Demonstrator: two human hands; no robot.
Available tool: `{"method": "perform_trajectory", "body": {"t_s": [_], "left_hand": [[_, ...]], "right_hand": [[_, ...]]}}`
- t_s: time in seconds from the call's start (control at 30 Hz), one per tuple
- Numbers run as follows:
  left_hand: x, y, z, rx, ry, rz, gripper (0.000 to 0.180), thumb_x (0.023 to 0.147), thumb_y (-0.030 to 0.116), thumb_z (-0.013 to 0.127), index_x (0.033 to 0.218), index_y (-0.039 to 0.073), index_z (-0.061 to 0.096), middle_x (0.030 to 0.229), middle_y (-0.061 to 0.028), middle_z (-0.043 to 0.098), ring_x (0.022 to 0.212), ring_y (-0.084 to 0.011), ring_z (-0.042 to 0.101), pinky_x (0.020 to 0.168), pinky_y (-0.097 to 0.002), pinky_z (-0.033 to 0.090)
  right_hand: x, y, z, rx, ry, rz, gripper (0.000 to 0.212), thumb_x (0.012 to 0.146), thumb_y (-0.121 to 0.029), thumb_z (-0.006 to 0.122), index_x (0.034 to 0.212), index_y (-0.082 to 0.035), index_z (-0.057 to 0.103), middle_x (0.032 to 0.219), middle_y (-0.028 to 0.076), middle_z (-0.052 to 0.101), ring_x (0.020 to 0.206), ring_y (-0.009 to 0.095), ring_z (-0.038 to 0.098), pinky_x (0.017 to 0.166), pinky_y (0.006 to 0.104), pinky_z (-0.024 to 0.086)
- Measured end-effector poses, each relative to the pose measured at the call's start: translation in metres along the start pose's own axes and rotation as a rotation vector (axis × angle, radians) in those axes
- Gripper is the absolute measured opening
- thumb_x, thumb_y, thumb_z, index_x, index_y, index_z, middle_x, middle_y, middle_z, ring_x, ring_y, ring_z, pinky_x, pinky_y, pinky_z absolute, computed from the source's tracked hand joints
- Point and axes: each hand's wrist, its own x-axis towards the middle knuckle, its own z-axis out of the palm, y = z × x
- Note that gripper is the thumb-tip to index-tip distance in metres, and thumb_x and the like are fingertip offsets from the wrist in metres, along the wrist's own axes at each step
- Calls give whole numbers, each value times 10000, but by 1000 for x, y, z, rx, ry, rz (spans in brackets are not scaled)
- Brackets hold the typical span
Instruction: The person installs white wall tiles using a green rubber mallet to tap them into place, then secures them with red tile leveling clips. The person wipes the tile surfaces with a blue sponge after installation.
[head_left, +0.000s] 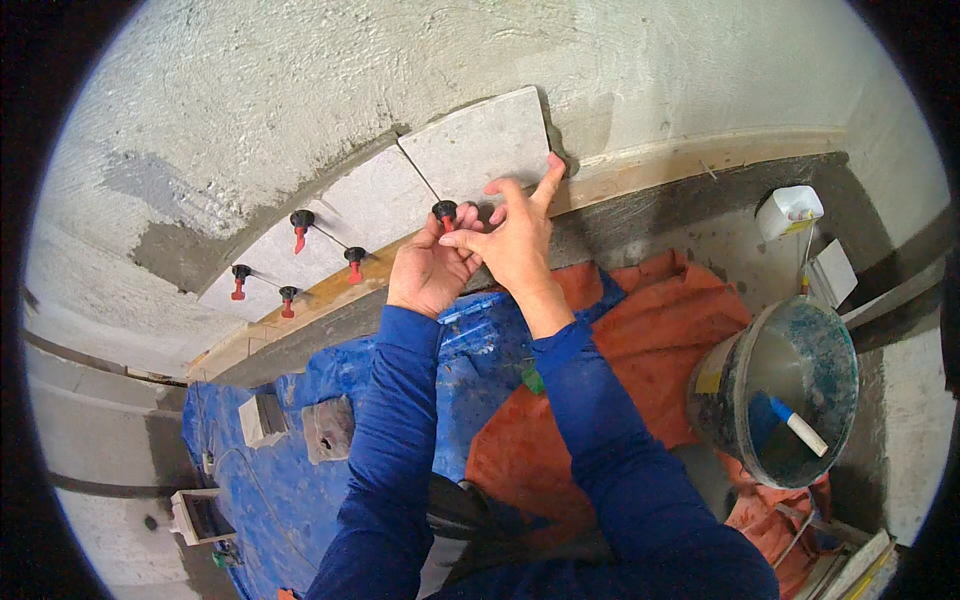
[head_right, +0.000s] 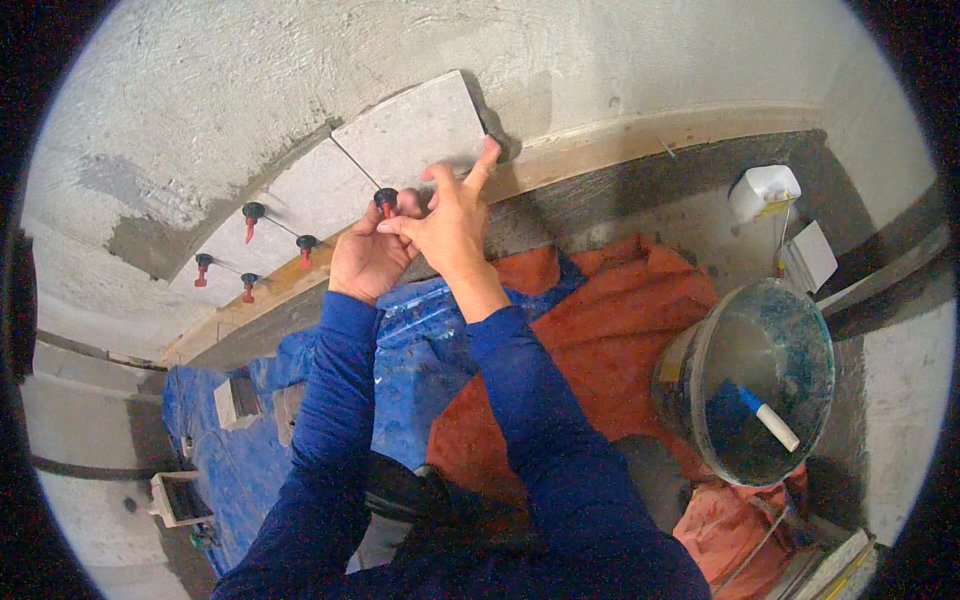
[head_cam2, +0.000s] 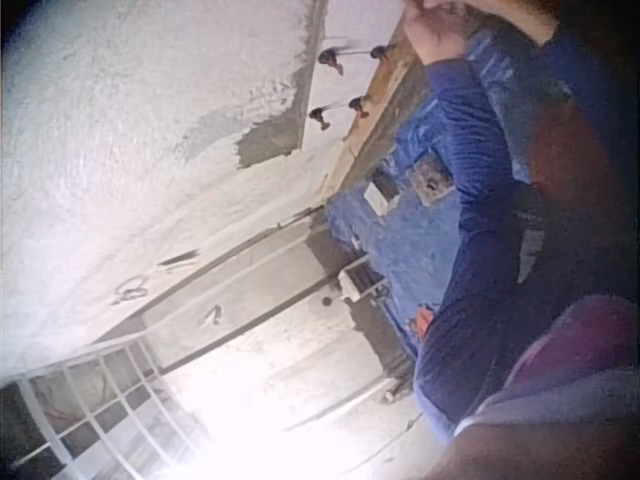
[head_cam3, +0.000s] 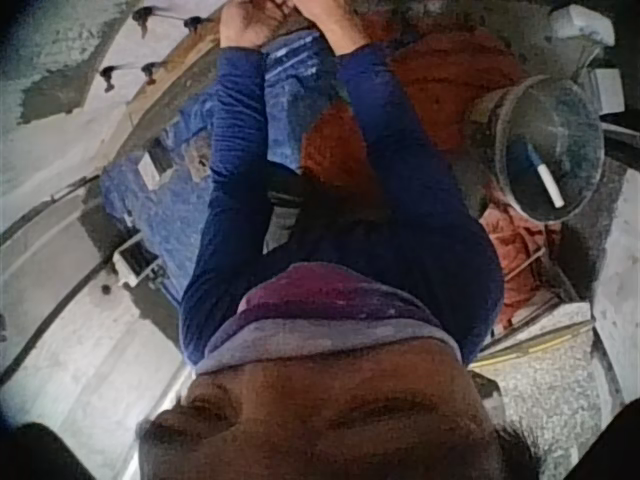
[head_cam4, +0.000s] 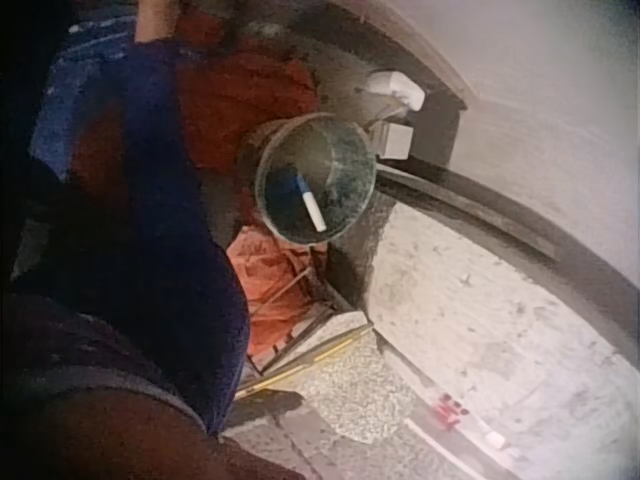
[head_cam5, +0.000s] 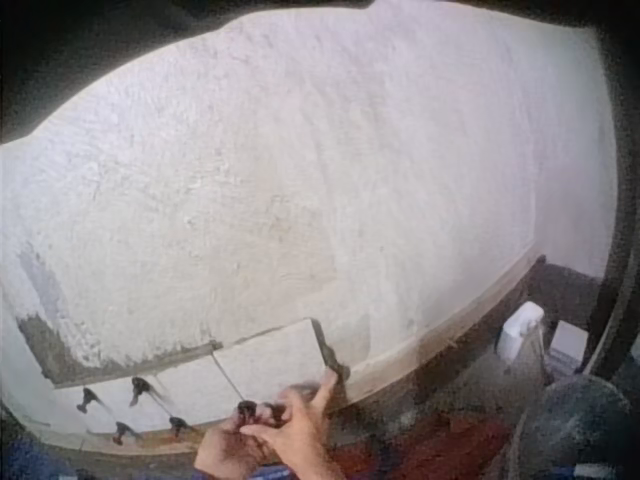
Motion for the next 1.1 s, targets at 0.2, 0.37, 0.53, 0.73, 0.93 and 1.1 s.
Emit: {"method": "perform_trajectory", "body": {"t_s": [0.2,0.37,0.53,0.73,0.93,1.1], "left_hand": [[3,3,1,-77,83,5,402,1117,346,415,1283,18,578,1250,-138,701,1113,-282,675,986,-472,512],[4,-1,1,-84,86,29,353,1114,335,429,1234,38,576,1196,-126,711,1069,-279,679,951,-462,528],[6,-6,4,-67,162,99,329,1112,320,449,1253,45,560,1160,-117,712,1046,-277,678,927,-443,540],[9,-8,8,-97,261,123,316,1116,313,446,1249,48,557,1116,-113,710,1012,-266,676,910,-427,553],[8,-7,10,-80,238,99,319,1111,321,460,1240,47,557,1125,-109,712,1011,-262,678,913,-431,555],[7,-6,9,-66,272,108,313,1104,315,481,1265,57,556,1137,-108,715,1026,-259,681,914,-427,555]], "right_hand": [[1,3,6,-22,50,-70,792,489,-298,1037,1137,-67,646,1630,301,86,832,310,691,760,451,613],[0,3,3,-7,23,-50,775,505,-294,1033,1139,-75,644,1627,300,90,806,300,691,744,450,613],[1,3,2,-15,14,-60,769,506,-298,1032,1138,-85,648,1628,298,89,791,283,680,735,443,610],[1,5,3,-1,35,-82,804,485,-320,1035,1162,-97,663,1630,310,88,778,277,650,736,427,600],[2,10,4,17,47,-114,819,487,-341,1032,1181,-97,672,1623,325,91,780,284,653,741,425,598],[2,11,4,20,37,-97,820,484,-368,1028,1172,-97,674,1617,324,102,771,285,657,741,433,601]]}}
